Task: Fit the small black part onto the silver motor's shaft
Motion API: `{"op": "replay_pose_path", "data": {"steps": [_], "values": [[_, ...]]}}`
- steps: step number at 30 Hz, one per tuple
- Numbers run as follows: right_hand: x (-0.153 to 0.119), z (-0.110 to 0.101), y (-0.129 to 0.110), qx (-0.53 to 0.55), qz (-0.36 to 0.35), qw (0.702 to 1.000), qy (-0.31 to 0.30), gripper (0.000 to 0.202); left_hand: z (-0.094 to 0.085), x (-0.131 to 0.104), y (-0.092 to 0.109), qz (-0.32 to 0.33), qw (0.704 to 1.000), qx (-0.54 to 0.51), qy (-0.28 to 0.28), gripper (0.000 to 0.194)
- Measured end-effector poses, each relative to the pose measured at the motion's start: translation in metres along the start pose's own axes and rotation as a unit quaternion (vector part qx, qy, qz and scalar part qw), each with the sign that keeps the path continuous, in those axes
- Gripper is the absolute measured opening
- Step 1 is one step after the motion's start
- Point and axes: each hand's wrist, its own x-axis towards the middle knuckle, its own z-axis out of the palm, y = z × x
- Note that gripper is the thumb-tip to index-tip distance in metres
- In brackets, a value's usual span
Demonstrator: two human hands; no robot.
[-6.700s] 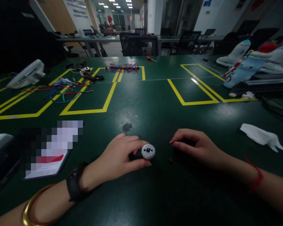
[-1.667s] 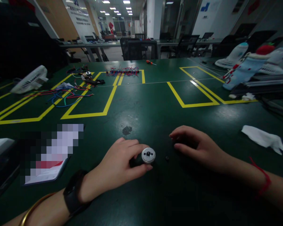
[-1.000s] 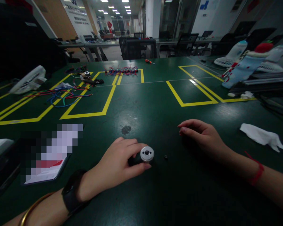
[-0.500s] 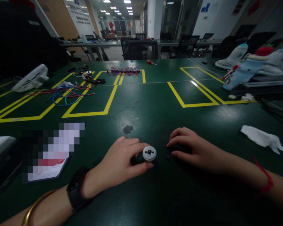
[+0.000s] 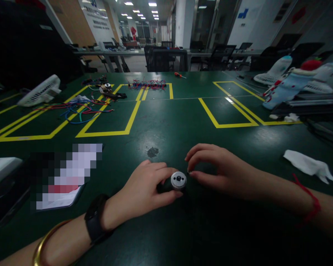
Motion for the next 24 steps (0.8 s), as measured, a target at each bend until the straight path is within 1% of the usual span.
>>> {"op": "replay_pose_path", "data": {"steps": [2,4,7,13,16,19,21,23,24], "values": [[0.005,0.003,-0.009,0.014,-0.021,0.999,0.027,0.008,0.001,0.000,0.000,0.003,1.000,0.009,0.003,0.025],[0.009,0.006,-0.015,0.006,-0.034,0.999,0.032,0.008,0.001,0.000,0.000,0.005,1.000,0.017,0.004,0.023],[0.011,0.009,-0.018,-0.014,-0.039,0.999,0.026,0.008,0.000,0.000,0.000,0.007,1.000,0.019,0.002,0.021],[0.008,0.009,-0.017,-0.064,-0.059,0.996,0.016,0.011,0.001,0.000,0.000,0.004,1.000,0.013,-0.001,0.020],[0.006,0.009,-0.018,-0.069,-0.060,0.996,0.007,0.012,0.002,0.000,-0.001,0.001,1.000,0.011,-0.001,0.019],[0.003,0.008,-0.016,-0.015,-0.045,0.999,0.018,0.013,0.001,0.000,-0.001,0.001,1.000,0.005,-0.001,0.021],[-0.001,0.007,-0.008,0.042,-0.024,0.998,0.041,0.011,0.000,0.000,0.000,0.000,1.000,-0.002,0.000,0.025],[-0.008,0.006,0.007,0.089,0.018,0.994,0.068,0.007,0.000,-0.001,0.000,-0.003,1.000,-0.007,-0.002,0.028],[-0.012,0.006,0.015,0.108,0.055,0.990,0.073,0.006,-0.001,-0.001,0.001,-0.005,1.000,-0.009,-0.004,0.029]]}}
